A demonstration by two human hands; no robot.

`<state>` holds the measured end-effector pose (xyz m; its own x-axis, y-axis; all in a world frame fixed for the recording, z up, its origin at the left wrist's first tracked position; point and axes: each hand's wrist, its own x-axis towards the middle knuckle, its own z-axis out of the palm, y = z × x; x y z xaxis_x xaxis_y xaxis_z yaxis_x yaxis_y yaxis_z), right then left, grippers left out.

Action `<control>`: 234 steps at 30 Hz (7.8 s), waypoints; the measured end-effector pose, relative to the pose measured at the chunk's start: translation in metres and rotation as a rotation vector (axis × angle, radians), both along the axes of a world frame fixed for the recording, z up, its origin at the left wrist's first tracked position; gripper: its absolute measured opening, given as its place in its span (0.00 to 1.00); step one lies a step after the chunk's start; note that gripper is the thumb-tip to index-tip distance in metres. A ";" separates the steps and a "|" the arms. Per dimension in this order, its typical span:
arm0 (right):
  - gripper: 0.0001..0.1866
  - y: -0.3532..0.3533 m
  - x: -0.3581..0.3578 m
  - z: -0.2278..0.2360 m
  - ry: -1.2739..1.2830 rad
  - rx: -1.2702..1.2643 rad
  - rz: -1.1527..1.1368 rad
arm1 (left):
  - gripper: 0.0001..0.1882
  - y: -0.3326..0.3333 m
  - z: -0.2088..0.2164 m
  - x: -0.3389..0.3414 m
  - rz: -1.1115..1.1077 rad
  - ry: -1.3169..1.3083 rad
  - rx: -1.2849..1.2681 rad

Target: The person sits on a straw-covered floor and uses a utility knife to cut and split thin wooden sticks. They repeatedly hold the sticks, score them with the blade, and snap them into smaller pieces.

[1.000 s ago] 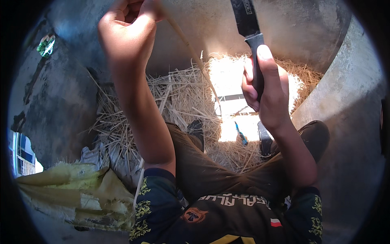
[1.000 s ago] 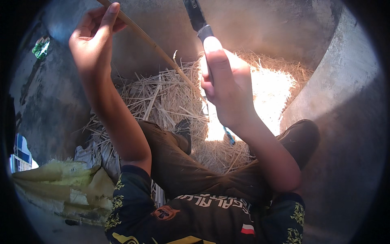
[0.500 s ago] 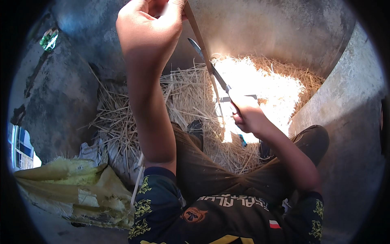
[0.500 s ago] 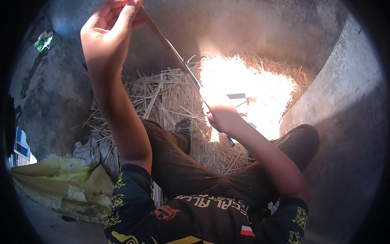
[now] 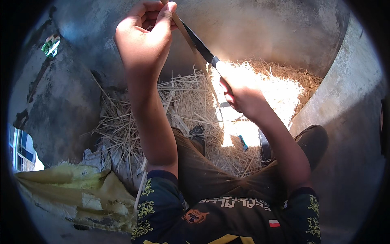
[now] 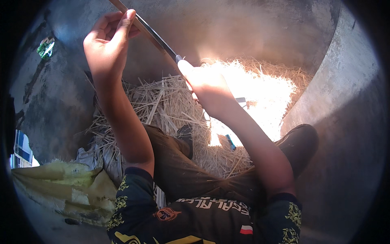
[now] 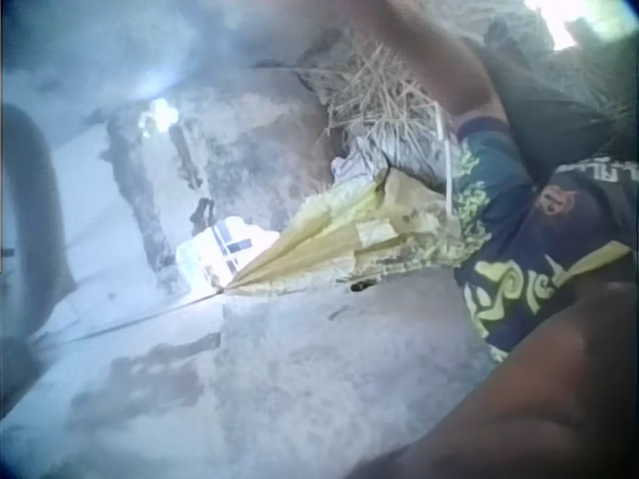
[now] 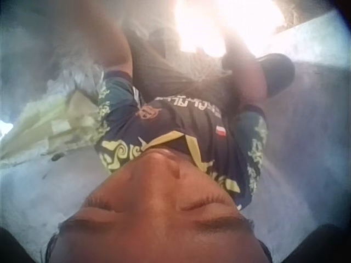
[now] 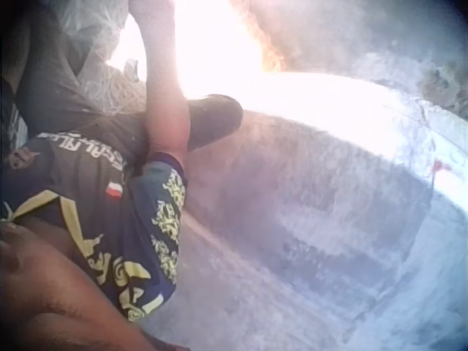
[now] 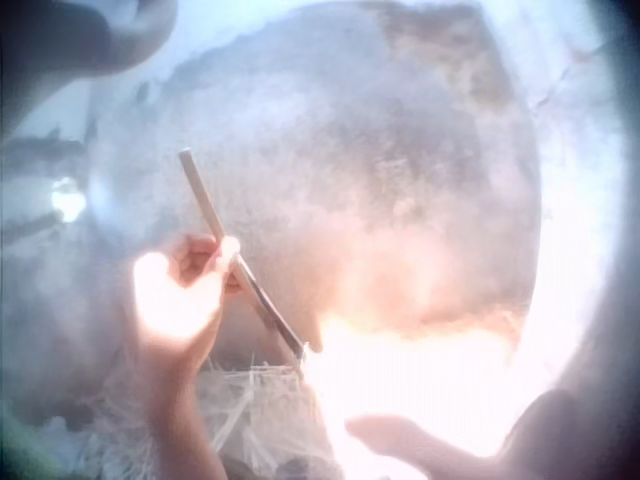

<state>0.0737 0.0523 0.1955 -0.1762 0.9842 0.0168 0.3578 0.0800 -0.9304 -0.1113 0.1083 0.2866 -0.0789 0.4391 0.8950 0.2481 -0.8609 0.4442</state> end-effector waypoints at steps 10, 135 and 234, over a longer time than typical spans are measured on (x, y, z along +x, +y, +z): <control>0.18 0.064 0.020 -0.166 -0.317 0.332 0.032 | 0.08 -0.033 0.016 0.020 0.147 0.017 -0.218; 0.35 0.059 0.017 -0.360 -0.066 -0.382 -0.370 | 0.20 0.052 -0.042 -0.027 -0.074 -0.645 -0.093; 0.20 0.094 0.069 -0.286 -0.097 -0.003 -0.448 | 0.15 0.068 -0.061 -0.024 -0.358 -0.410 -0.124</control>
